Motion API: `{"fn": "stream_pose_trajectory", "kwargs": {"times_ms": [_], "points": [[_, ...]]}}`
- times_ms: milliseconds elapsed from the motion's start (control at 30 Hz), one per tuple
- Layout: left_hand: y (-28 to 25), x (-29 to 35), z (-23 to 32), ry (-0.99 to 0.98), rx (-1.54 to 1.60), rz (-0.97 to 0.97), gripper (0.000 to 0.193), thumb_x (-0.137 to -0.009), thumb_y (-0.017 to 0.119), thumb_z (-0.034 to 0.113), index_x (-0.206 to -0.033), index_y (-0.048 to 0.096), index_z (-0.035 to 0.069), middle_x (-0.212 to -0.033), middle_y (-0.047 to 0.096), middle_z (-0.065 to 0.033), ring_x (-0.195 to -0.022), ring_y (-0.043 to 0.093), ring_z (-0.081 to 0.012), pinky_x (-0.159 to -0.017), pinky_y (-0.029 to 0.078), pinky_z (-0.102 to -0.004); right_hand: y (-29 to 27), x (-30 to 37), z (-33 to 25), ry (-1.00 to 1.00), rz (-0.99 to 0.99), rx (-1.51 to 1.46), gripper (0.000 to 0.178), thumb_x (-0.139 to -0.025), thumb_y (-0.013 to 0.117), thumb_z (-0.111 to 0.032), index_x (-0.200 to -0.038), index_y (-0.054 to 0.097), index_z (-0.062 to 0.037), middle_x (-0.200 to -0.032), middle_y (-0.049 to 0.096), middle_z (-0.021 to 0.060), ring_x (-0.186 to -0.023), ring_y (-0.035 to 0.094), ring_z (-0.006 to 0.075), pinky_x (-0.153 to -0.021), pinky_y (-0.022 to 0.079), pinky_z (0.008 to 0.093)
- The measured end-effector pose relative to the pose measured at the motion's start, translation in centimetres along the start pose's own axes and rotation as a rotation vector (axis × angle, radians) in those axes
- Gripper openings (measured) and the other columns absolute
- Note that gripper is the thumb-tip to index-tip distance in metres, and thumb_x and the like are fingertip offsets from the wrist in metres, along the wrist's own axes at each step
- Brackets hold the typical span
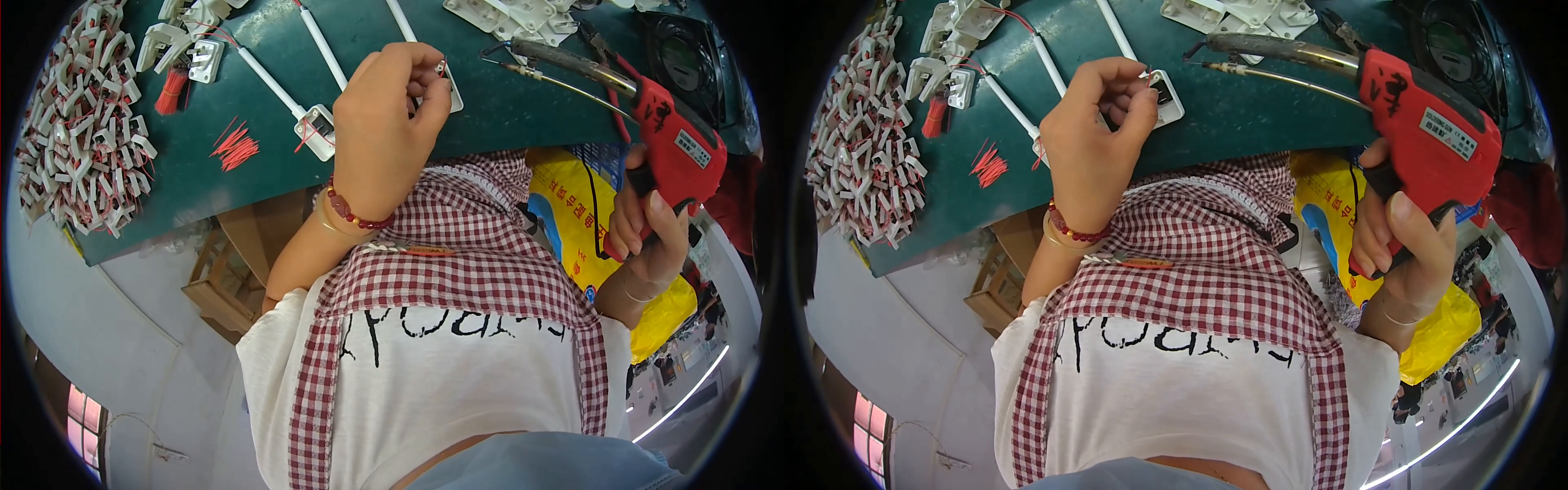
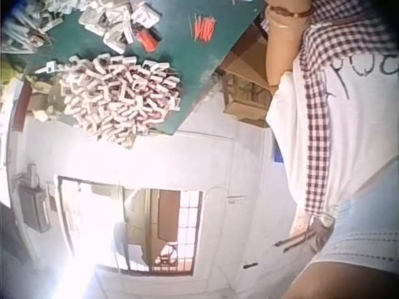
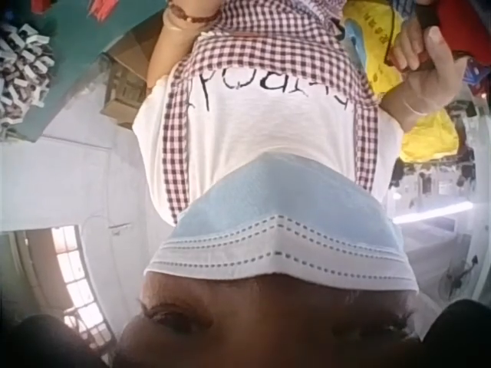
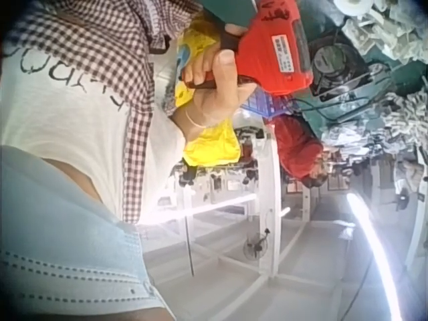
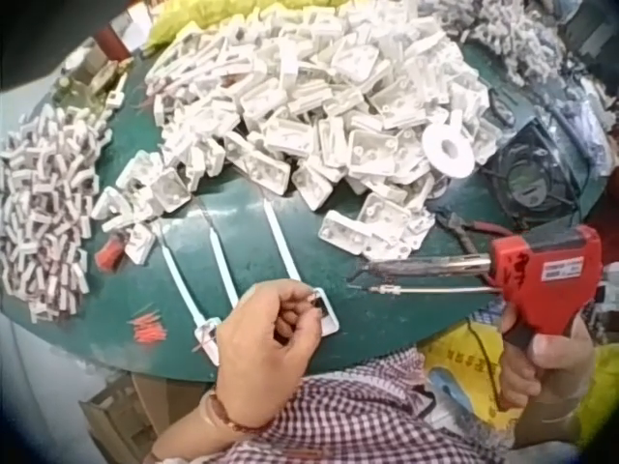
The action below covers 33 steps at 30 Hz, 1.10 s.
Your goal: The person solders wires onto small electronic components and plastic housings using a soldering iron and solder wire, holding the wires with pliers.
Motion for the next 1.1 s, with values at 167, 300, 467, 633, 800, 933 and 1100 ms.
{"fn": "stream_pose_trajectory", "kwargs": {"times_ms": [167,300,467,633,800,933,1100], "points": [[-0.2,0.0,-0.6,-0.008,-0.016,-0.044,0.01,-0.074,0.065,0.0,-0.083,0.064,0.003,-0.073,0.063,-0.0034,-0.059,0.054,-0.0112,-0.055,0.043,-0.0226,0.1,0.1,-0.4,0.013,0.038,0.035,0.045,-0.086,0.056,-0.023,-0.116,0.039,0.0059,-0.057,0.039,0.0007,-0.037,0.037,0.0042,-0.035,0.034,0.0171],[-0.4,-0.4,0.2,0.205,-0.261,-0.076,0.011,-0.071,0.063,0.0,-0.081,0.062,0.004,-0.093,0.064,-0.0024,-0.076,0.056,-0.0188,-0.066,0.044,-0.0297,0.4,0.4,-0.4,0.015,0.061,0.07,0.046,-0.084,0.058,-0.025,-0.114,0.041,0.0058,-0.055,0.037,-0.0004,-0.036,0.036,0.0039,-0.035,0.033,0.0173],[0.4,-0.4,0.3,0.238,-0.327,-0.184,0.011,-0.07,0.062,0.001,-0.079,0.059,0.006,-0.11,0.062,-0.002,-0.089,0.055,-0.0221,-0.074,0.042,-0.0339,0.9,0.1,-0.4,0.088,0.047,0.101,0.048,-0.081,0.058,-0.023,-0.112,0.043,0.0099,-0.051,0.042,0.0009,-0.036,0.036,0.0056,-0.036,0.032,0.0196],[0.7,-0.3,0.3,0.249,-0.31,-0.204,0.01,-0.071,0.061,0.002,-0.08,0.059,0.007,-0.11,0.062,-0.0027,-0.093,0.058,-0.0231,-0.08,0.041,-0.0343,1.2,0.0,-0.4,0.101,0.057,0.134,0.044,-0.08,0.058,-0.021,-0.11,0.044,0.0091,-0.051,0.042,0.0009,-0.036,0.037,0.0063,-0.036,0.032,0.0202],[0.7,-0.5,0.2,0.243,-0.262,-0.211,0.011,-0.071,0.061,0.001,-0.08,0.06,0.006,-0.11,0.062,-0.0034,-0.094,0.059,-0.0248,-0.081,0.043,-0.0349,1.6,0.0,-0.4,0.12,0.064,0.163,0.041,-0.081,0.058,-0.021,-0.106,0.044,0.0087,-0.051,0.042,0.001,-0.036,0.037,0.0068,-0.037,0.033,0.0208],[0.5,-0.5,0.2,0.221,-0.237,-0.224,0.01,-0.071,0.062,0.001,-0.08,0.06,0.006,-0.109,0.063,-0.004,-0.095,0.059,-0.0261,-0.083,0.043,-0.0353,1.6,-0.1,-0.6,0.125,0.051,0.166,0.04,-0.081,0.058,-0.021,-0.105,0.044,0.0085,-0.051,0.042,0.0012,-0.036,0.037,0.0068,-0.037,0.033,0.0205],[0.6,-0.7,0.2,0.221,-0.226,-0.238,0.01,-0.072,0.062,0.001,-0.08,0.06,0.006,-0.11,0.062,-0.0042,-0.095,0.059,-0.0263,-0.083,0.043,-0.035,1.7,0.0,-0.6,0.133,0.034,0.175,0.037,-0.082,0.058,-0.022,-0.101,0.045,0.0066,-0.051,0.043,0.0014,-0.037,0.038,0.007,-0.038,0.034,0.0201]]}}
Point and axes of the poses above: each hand's wrist, its own x-axis away from the middle knuckle, its own y-axis out of the palm, z = x × y, the point moved 7 cm from there along -x, towards the middle knuckle
